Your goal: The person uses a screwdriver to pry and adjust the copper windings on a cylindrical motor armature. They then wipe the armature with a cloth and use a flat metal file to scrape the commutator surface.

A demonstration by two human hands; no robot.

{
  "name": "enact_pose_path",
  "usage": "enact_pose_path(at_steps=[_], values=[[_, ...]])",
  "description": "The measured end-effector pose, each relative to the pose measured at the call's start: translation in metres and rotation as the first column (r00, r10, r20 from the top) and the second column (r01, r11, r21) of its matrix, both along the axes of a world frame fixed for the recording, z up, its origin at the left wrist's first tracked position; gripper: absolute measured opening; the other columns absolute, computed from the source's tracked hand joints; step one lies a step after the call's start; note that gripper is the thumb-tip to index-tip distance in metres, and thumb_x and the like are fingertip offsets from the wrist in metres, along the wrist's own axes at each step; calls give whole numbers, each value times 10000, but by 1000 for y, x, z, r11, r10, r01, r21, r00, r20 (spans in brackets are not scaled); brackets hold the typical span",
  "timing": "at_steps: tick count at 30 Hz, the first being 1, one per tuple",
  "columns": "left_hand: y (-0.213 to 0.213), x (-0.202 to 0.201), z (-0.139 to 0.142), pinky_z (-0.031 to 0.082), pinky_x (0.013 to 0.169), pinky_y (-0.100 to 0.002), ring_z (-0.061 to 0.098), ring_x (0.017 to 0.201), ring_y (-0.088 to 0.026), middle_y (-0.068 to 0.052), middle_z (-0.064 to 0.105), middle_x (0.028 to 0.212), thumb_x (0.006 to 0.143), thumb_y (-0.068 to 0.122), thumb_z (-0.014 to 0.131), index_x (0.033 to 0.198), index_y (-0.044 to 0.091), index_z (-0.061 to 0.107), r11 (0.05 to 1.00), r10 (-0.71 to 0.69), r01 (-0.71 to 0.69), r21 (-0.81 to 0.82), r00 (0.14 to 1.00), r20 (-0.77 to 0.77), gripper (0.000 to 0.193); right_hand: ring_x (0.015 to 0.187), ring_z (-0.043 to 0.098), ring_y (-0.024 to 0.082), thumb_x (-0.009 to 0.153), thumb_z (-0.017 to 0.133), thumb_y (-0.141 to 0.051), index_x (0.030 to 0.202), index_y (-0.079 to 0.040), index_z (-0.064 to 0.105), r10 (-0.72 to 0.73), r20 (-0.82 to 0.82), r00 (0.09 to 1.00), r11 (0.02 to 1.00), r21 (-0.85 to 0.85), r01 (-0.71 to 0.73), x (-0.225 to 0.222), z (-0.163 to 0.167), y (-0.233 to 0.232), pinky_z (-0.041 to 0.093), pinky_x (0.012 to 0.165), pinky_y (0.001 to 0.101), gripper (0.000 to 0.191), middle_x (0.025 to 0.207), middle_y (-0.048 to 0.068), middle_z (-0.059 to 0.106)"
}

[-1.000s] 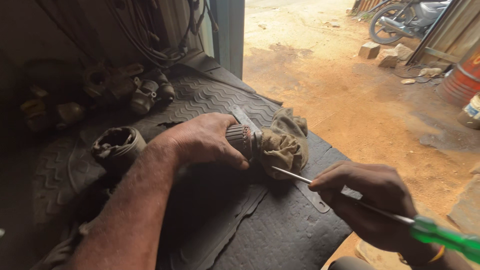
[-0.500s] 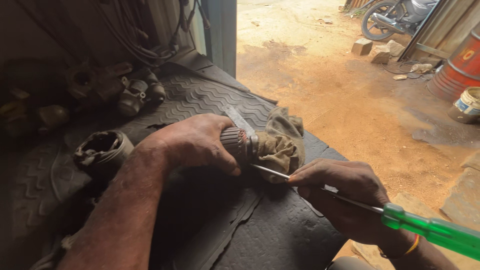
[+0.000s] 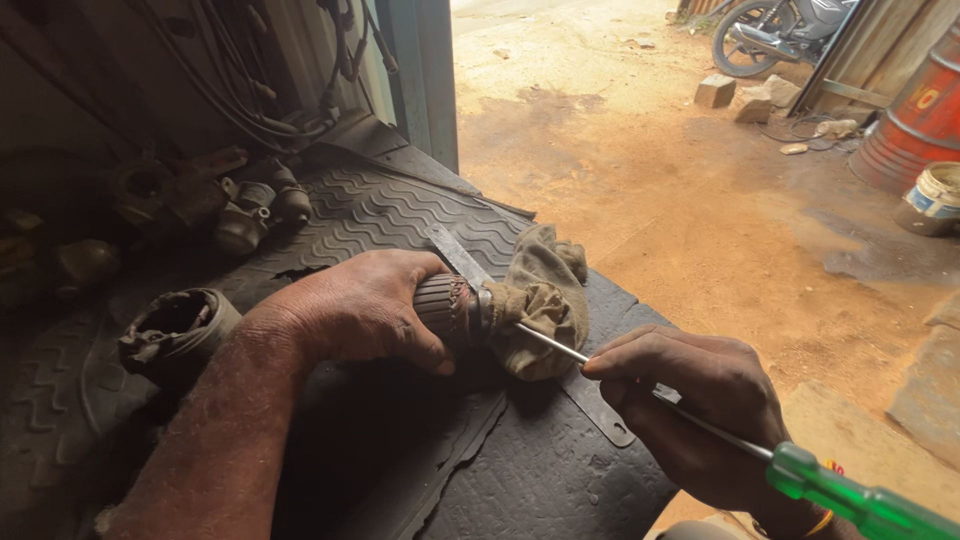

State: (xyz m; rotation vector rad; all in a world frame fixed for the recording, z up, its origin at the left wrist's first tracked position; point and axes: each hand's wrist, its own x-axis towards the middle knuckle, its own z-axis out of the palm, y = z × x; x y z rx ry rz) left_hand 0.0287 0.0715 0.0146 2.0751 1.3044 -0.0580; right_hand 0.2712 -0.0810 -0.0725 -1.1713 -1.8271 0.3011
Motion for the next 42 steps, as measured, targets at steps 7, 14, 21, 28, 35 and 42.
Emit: enact_pose_path(at_steps=[7,14,21,28,35,42], values=[[1,-2,0,596,954,-372,731,1046,-203,-41,769,1100,509,305,926,1236,171,681,1000,-7,7,19,1000,-14,779,688,738,112,851,706,40,1045,-34,782,-27,-166,986,997,-70,15,1,-3,-1,598,603,254,220,884,60,760],[-1,-7,1,587,953,-370,729,1048,-199,-31,772,1091,524,288,918,1241,185,689,1000,-5,5,7,1000,-3,759,868,734,142,877,680,74,1075,10,744,96,-338,936,993,-36,-115,-3,-6,-1,599,752,273,218,1002,107,783],[-6,-10,6,603,958,-382,735,1045,-212,-44,763,1069,561,266,916,1221,167,685,1000,11,-11,-21,1000,-24,706,835,750,143,868,672,92,1050,12,774,-122,-247,961,986,-138,90,-5,-3,3,602,753,276,223,926,103,774],[-15,-14,-6,446,1098,-388,599,1201,-202,-4,664,1211,609,360,967,1332,202,620,974,-103,118,192,991,-83,817,887,737,123,982,641,20,1186,-51,741,-73,-314,946,997,6,79,-16,3,24,602,810,260,238,962,76,775],[-33,-23,-8,382,1108,-400,560,1241,-213,-10,646,1239,572,353,925,1320,215,629,900,-150,166,403,986,-70,816,976,721,236,885,781,-140,1099,-62,775,12,247,969,998,52,-26,-33,12,82,571,787,316,228,1056,113,738],[-35,-23,-6,343,1164,-387,563,1254,-191,14,658,1185,593,390,940,1324,252,635,936,-97,118,333,992,-77,804,849,764,152,960,674,-115,984,-75,695,-12,5,1000,995,99,11,-32,13,67,636,705,267,51,1007,56,698]])
